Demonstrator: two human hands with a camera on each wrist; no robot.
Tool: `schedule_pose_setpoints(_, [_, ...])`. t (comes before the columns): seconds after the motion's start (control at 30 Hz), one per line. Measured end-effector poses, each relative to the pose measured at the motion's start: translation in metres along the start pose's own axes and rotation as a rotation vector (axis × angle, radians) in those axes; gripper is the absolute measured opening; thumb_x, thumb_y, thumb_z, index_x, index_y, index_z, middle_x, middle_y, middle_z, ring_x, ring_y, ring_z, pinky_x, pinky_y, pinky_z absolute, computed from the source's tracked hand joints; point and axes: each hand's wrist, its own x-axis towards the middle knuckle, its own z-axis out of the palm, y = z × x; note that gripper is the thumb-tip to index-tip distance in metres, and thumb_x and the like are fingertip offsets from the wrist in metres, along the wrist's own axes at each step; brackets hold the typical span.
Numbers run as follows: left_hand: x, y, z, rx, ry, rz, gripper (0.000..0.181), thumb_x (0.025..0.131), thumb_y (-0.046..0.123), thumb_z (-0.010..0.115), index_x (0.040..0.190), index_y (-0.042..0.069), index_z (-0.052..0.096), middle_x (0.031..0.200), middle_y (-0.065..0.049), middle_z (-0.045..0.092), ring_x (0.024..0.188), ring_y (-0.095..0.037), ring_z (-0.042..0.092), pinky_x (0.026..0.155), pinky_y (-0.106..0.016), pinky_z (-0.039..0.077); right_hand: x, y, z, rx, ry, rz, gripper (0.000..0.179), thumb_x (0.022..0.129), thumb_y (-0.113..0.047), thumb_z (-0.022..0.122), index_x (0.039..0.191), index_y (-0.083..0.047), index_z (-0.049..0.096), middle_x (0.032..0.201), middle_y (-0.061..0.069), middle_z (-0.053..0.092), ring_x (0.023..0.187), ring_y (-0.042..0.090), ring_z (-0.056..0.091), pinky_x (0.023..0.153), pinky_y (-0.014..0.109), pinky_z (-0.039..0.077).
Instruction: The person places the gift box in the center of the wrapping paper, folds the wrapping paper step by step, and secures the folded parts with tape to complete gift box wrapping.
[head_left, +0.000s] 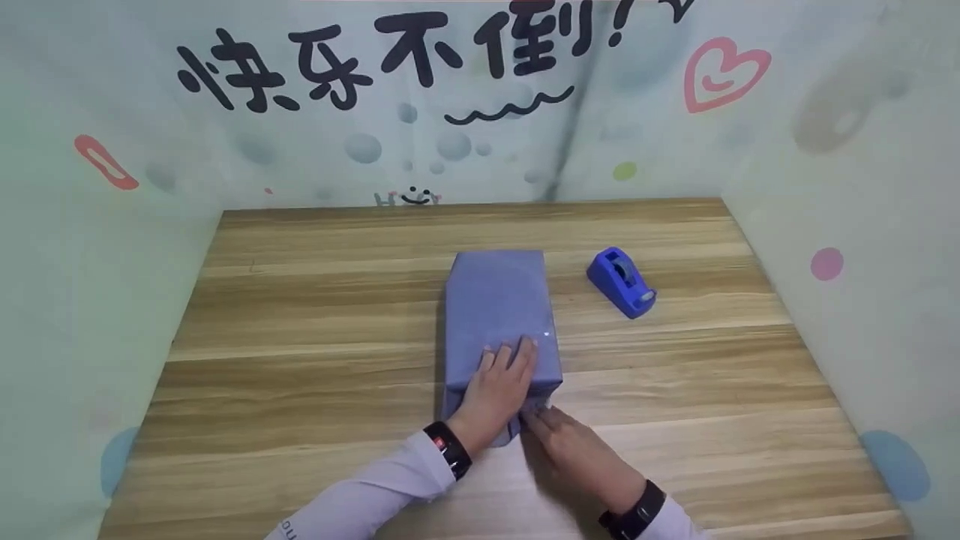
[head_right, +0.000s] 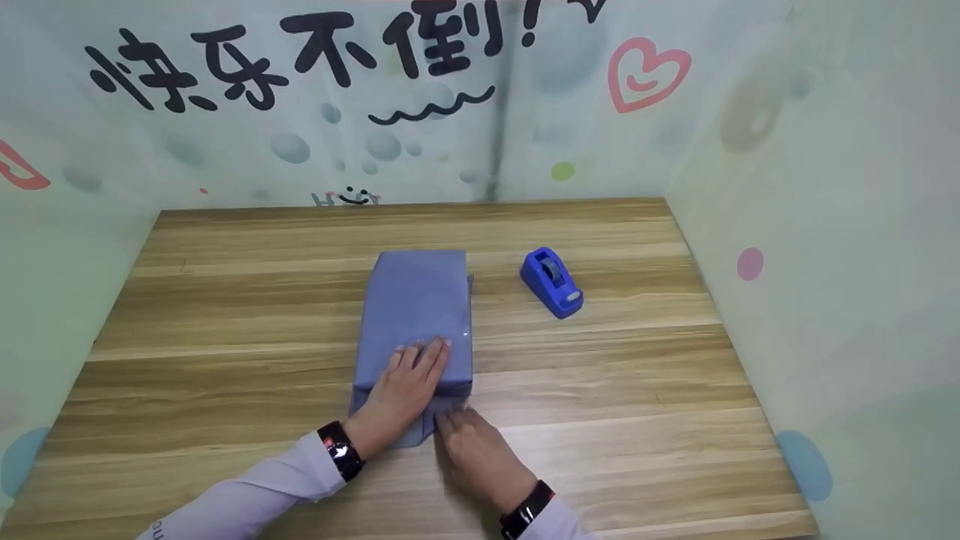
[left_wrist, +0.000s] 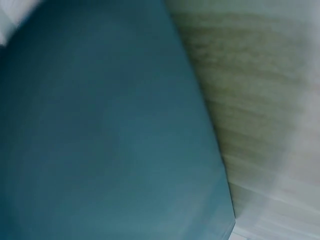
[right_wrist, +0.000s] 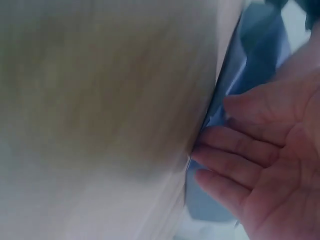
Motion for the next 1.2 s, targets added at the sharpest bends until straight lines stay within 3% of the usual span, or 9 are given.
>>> schedule_pose_setpoints(0.23, [0.000,0.000,-0.001,-0.005,-0.025,0.005,0.054,0.091,0.020,0.048,0.142,0.007,0.035,0.141,-0.004,0.041,0.117,-0.021,0.045,0.098,-0.039,0.042,-0.006,-0.031,0.002,-0.061,-0.052,-0.078,0.055,0.073,-0.012,0.064,0.123,0.007,0.053,0.117,0.022,0.061,0.111,0.031,0.059,0.097,0.039,0.047])
schedule_pose_setpoints(0.4, [-0.002,-0.002,-0.002,0.022,0.004,0.011,0.049,0.093,0.019,0.041,0.141,0.007,0.037,0.139,-0.004,0.044,0.115,-0.020,0.047,0.096,-0.037,0.043,-0.005,-0.030,-0.002,0.119,-0.068,-0.144,0.037,0.084,-0.009,0.058,0.119,-0.001,0.057,0.112,0.011,0.064,0.108,0.022,0.060,0.097,0.037,0.046])
schedule_pose_setpoints(0.5, [-0.003,-0.004,-0.001,0.044,0.034,0.034,0.050,0.092,0.019,0.044,0.140,0.007,0.038,0.138,-0.004,0.044,0.113,-0.019,0.047,0.094,-0.035,0.044,0.001,-0.017,-0.008,0.184,0.031,-0.145,0.022,0.084,-0.006,0.060,0.105,-0.007,0.064,0.103,0.004,0.064,0.100,0.017,0.059,0.092,0.033,0.048])
schedule_pose_setpoints(0.6, [-0.004,-0.008,0.000,0.036,0.072,0.051,0.051,0.090,0.020,0.048,0.139,0.007,0.040,0.137,-0.004,0.045,0.112,-0.019,0.047,0.092,-0.032,0.044,0.011,0.003,-0.013,0.072,0.223,-0.100,0.014,0.076,-0.005,0.067,0.088,-0.010,0.068,0.101,0.006,0.060,0.097,0.024,0.054,0.085,0.037,0.046])
schedule_pose_setpoints(0.67, [-0.005,-0.011,0.000,0.014,0.079,0.057,0.055,0.088,0.020,0.053,0.139,0.006,0.040,0.138,-0.005,0.045,0.113,-0.018,0.047,0.093,-0.031,0.043,0.018,0.018,-0.014,-0.018,0.303,-0.069,0.015,0.069,-0.005,0.071,0.082,-0.012,0.070,0.110,0.012,0.058,0.104,0.033,0.051,0.088,0.043,0.045])
schedule_pose_setpoints(0.73, [-0.006,-0.013,0.000,-0.030,0.073,0.051,0.059,0.085,0.019,0.058,0.139,0.004,0.040,0.141,-0.007,0.043,0.114,-0.018,0.047,0.094,-0.030,0.043,0.025,0.031,-0.014,-0.081,0.317,-0.073,0.020,0.067,-0.005,0.075,0.083,-0.016,0.073,0.124,0.018,0.053,0.115,0.042,0.046,0.094,0.051,0.042])
schedule_pose_setpoints(0.87, [-0.006,-0.017,-0.002,-0.136,0.024,0.019,0.072,0.080,0.015,0.068,0.141,-0.001,0.034,0.147,-0.014,0.033,0.120,-0.021,0.046,0.096,-0.030,0.044,0.036,0.048,-0.012,-0.100,0.240,-0.143,0.023,0.069,-0.010,0.076,0.089,-0.021,0.076,0.143,0.025,0.036,0.131,0.049,0.031,0.103,0.060,0.032])
schedule_pose_setpoints(1.07, [-0.007,-0.019,-0.005,-0.306,0.035,-0.038,0.071,0.074,0.010,0.071,0.134,0.003,0.034,0.147,-0.016,0.027,0.120,-0.025,0.044,0.094,-0.034,0.045,0.046,0.056,-0.006,-0.123,0.191,-0.255,0.029,0.070,-0.010,0.072,0.095,-0.024,0.075,0.142,0.027,0.037,0.130,0.048,0.033,0.105,0.056,0.033])
schedule_pose_setpoints(1.2, [-0.012,-0.025,-0.009,-0.568,0.072,-0.075,0.052,0.069,0.003,0.064,0.116,0.007,0.043,0.140,-0.014,0.034,0.118,-0.027,0.042,0.099,-0.038,0.040,0.048,0.055,-0.001,-0.186,0.201,-0.280,0.031,0.072,-0.013,0.070,0.098,-0.029,0.074,0.140,0.025,0.041,0.127,0.049,0.037,0.104,0.056,0.034])
